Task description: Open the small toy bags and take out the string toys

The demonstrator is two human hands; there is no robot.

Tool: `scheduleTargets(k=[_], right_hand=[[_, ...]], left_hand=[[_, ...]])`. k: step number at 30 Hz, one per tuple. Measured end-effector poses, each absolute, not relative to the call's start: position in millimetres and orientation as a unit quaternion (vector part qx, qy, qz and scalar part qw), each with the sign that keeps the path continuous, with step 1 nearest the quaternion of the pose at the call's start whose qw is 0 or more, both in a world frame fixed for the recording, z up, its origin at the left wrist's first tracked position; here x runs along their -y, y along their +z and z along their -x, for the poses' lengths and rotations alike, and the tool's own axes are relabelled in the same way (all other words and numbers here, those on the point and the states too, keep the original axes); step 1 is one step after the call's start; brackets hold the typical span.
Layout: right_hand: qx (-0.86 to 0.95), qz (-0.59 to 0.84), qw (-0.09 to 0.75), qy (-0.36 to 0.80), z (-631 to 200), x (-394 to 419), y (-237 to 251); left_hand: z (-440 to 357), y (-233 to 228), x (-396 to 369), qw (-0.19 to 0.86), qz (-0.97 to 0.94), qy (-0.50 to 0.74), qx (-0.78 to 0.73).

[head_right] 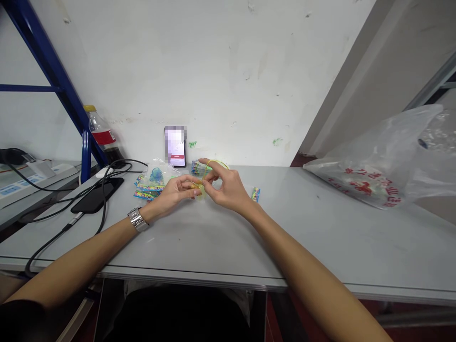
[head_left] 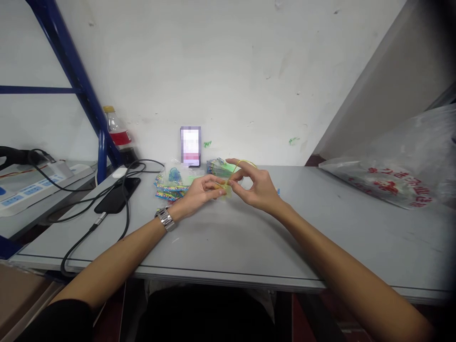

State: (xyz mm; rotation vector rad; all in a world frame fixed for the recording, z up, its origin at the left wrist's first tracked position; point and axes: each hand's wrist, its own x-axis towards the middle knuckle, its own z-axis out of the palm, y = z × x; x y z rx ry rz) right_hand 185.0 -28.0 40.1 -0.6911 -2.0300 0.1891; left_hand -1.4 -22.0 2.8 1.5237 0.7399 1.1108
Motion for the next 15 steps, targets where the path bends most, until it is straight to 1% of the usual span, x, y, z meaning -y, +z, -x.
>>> scheduleTargets(k=[4,7,9,11,13,15], right_hand=[[0.822,0.290,0.486,0.063,-186,26,41],[0.810,0.316,0.492,0.054,-188,24,41],[0.800,0.334,0.497,0.049,-190,22,42],[0.791,0.348,0.501,0.045,-191,20,42],[0.785,0.359,0.503,0.045,-192,18,41],[0.777,0.371,0.506,0.045,-192,17,41]], left_hand=[[3,5,21,0.497,-0.655,0.469,-0.323],[6,5,19,0.421,-0.703,0.450,-0.354],[8,4,19,0.319,-0.757,0.412,-0.394],[10,3,19,0.186,-0.824,0.341,-0.413],[11,2,21,0.071,-0.882,0.248,-0.394],[10,2,23,0.004,-0.915,0.172,-0.365]])
